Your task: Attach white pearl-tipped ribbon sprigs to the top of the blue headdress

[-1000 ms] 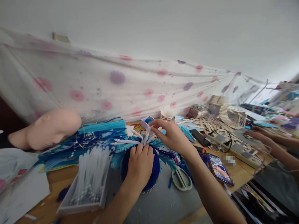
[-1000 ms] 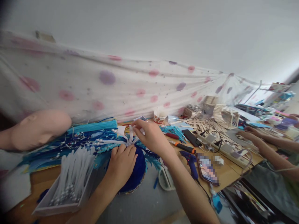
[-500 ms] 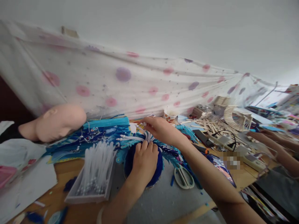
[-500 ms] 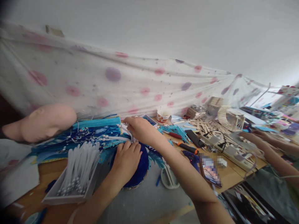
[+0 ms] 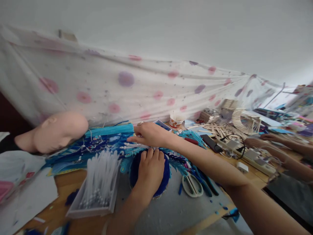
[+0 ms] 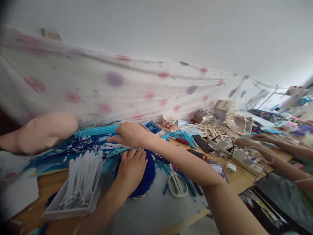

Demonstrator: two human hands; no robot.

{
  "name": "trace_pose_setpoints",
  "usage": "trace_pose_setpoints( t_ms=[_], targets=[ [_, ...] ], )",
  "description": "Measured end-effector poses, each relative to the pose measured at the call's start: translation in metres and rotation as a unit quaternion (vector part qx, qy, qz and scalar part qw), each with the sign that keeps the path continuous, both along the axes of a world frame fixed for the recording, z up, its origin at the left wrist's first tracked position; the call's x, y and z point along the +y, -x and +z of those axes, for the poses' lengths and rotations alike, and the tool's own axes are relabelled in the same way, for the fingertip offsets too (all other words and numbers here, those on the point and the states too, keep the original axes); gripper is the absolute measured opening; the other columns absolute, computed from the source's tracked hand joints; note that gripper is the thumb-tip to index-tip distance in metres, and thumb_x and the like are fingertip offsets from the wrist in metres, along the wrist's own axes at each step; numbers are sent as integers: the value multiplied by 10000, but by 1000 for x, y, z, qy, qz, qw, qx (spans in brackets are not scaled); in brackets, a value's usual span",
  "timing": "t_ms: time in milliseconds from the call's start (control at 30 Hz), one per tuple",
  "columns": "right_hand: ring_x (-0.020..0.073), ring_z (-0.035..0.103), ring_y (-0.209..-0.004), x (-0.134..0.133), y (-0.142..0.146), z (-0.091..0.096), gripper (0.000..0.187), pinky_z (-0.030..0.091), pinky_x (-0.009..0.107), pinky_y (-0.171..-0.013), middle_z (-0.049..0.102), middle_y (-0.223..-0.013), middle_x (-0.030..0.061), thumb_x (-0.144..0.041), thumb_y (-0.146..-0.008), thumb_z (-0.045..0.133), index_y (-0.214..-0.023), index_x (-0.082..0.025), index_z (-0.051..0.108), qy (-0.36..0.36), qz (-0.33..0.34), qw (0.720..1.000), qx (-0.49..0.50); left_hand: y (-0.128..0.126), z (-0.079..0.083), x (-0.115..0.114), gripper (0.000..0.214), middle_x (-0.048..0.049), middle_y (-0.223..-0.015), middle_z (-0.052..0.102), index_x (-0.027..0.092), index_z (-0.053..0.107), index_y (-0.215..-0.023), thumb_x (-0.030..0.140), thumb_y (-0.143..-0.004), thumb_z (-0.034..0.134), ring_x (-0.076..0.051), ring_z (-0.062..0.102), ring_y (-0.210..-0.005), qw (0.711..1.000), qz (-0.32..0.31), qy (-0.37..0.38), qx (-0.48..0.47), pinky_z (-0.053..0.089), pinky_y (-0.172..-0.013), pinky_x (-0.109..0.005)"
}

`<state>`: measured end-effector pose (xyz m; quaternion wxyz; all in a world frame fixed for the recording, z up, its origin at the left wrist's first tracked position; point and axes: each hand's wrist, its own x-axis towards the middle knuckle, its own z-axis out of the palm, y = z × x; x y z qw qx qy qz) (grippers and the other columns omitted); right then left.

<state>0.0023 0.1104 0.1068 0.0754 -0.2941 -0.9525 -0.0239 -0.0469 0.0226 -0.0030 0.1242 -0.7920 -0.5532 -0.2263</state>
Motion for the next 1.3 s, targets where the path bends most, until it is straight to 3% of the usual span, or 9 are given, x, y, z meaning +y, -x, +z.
trace_pose_setpoints(
  t_ms=[267,500,667,767,1067,1300],
  targets=[
    [116,447,-520,0,22,-4,708,283,262,-541,582,-585,14,-621,-1028,316,-599,-157,635,77,60,995,-33,1,-1,-1,232,-114,-1178,749,150,687,-1118,195,-992,497,-280,642,-1043,1000,-2,-7,0,459,-865,-427],
    [131,487,-507,-3,39,-9,741,321,262,-529,622,-577,44,-656,-1002,334,-607,-145,697,75,54,992,-81,1,-3,1,218,-96,-1134,752,141,684,-1094,203,-989,503,-277,643,-1079,1000,-8,-8,-5,445,-941,-435],
    [174,603,-594,-6,50,-20,702,334,280,-551,725,-689,100,-600,-1026,352,-676,-140,751,45,74,990,-113,2,-3,1,307,-134,-1255,707,124,613,-1262,192,-984,502,-287,620,-1147,1000,-8,-8,-7,412,-1000,-449],
    [191,638,-652,-8,50,-17,684,309,286,-553,751,-757,117,-604,-1022,362,-727,-135,764,35,76,990,-117,2,-3,0,277,-119,-1218,722,135,636,-1217,205,-992,492,-288,622,-1141,1000,-10,-2,-8,421,-989,-453],
    [173,575,-678,6,2,23,557,292,298,-617,723,-798,101,-486,-1061,373,-795,-132,711,4,48,997,-54,-1,4,1,199,-89,-1131,752,162,689,-1051,220,-993,508,-284,650,-980,1000,-1,28,1,477,-804,-439],
    [131,441,-617,9,-57,40,417,269,282,-605,622,-696,33,-423,-1017,520,-715,-158,631,-15,2,1000,14,0,6,-3,231,-92,-1188,745,156,685,-1118,218,-998,499,-297,641,-984,999,-2,32,19,466,-806,-455]
  ],
)
